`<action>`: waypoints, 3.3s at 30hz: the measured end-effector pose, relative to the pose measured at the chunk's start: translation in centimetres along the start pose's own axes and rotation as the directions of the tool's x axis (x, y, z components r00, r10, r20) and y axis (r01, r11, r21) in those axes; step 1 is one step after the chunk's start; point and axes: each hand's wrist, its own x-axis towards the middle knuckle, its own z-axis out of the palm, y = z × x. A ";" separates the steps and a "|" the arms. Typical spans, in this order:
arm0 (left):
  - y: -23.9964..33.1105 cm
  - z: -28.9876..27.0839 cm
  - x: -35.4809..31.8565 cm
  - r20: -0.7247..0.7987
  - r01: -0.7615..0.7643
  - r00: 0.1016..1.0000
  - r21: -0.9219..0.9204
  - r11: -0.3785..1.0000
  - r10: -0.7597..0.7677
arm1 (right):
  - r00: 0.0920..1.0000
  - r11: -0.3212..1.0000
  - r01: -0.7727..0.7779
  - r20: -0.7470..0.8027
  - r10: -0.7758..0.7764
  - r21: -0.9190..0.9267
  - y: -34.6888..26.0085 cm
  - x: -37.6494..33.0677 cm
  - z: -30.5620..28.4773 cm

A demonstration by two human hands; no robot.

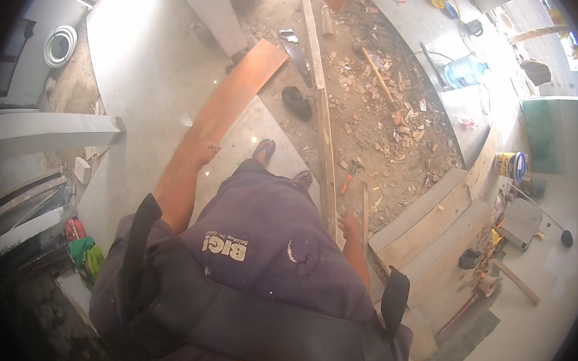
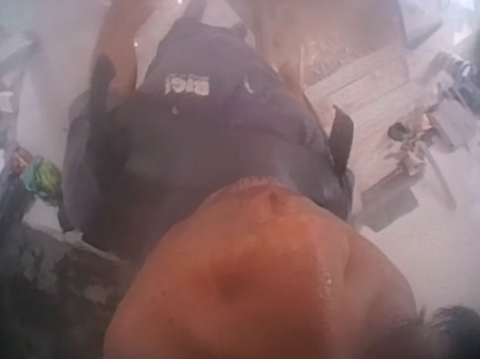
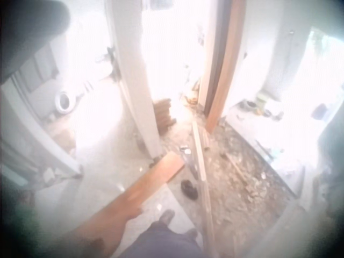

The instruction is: The person hammers nails into a wooden plank, then walks to retrieve a large sheet of plywood. They place the plywood on a wooden frame and use a hammer to secure it with nails.

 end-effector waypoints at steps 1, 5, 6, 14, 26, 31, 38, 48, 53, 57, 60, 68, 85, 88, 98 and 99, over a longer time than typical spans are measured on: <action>-1.5 0.3 0.5 0.008 0.017 1.000 -0.017 1.000 -0.017 | 0.999 0.980 -0.034 -0.026 0.040 0.195 -1.2 0.3 0.5; 1.4 3.0 -2.1 0.072 0.101 0.991 0.116 0.988 -0.110 | 0.993 0.927 -0.044 -0.086 0.083 0.373 -3.3 0.7 -0.3; 3.6 3.8 -3.5 0.097 0.102 0.988 0.148 0.984 -0.117 | 0.991 0.927 -0.038 -0.103 0.082 0.373 -3.4 0.7 -0.7; 0.9 6.8 -1.3 0.083 -0.001 0.997 0.044 0.999 -0.003 | 0.993 0.926 -0.077 -0.055 0.105 0.368 -3.2 1.2 0.8; 2.9 4.6 -3.1 0.065 0.064 0.995 0.172 0.983 -0.076 | 0.985 0.984 0.161 -0.072 -0.156 0.072 0.2 1.4 2.6; 1.9 4.9 -3.0 0.059 0.061 0.996 0.105 0.993 -0.067 | 0.998 0.964 0.041 -0.062 -0.025 0.262 -1.6 1.3 3.8; 3.9 5.2 -2.3 0.060 0.006 0.998 0.125 0.992 -0.014 | 0.994 0.925 -0.043 -0.074 0.077 0.378 -2.9 0.3 3.4; 4.1 5.9 -1.2 0.073 0.007 0.997 0.090 0.996 -0.013 | 0.993 0.923 -0.054 -0.080 0.091 0.381 -3.0 0.9 3.1; 2.4 5.9 -0.5 0.074 0.022 0.997 0.045 0.999 -0.025 | 0.994 0.927 -0.050 -0.069 0.081 0.371 -3.9 0.6 3.7; 1.5 6.2 0.5 0.066 -0.001 0.998 0.057 0.998 -0.003 | 0.994 0.927 -0.055 -0.065 0.085 0.370 -4.1 0.6 3.7; 1.6 5.9 0.7 0.074 -0.008 0.997 0.061 0.998 0.004 | 0.994 0.928 -0.052 -0.068 0.083 0.368 -4.4 0.7 3.8; 3.2 5.7 0.1 0.082 -0.008 0.997 0.096 0.995 0.000 | 0.992 0.933 -0.042 -0.097 0.081 0.359 -4.5 0.8 3.7; 5.5 4.9 -0.8 0.084 -0.005 0.996 0.137 0.991 -0.006 | 0.995 0.935 -0.055 -0.063 0.082 0.351 -3.8 1.9 2.7; 4.1 5.2 0.1 0.073 -0.016 0.997 0.109 0.994 0.008 | 0.995 0.932 -0.058 -0.053 0.082 0.357 -4.1 1.8 3.0; 2.3 6.1 1.0 0.095 0.009 0.995 0.070 0.998 -0.015 | 0.991 0.945 -0.072 -0.082 0.103 0.319 -4.4 1.1 3.3; 2.0 6.1 1.0 0.091 0.004 0.996 0.077 0.997 -0.011 | 0.993 0.942 -0.058 -0.077 0.088 0.331 -4.5 1.0 3.5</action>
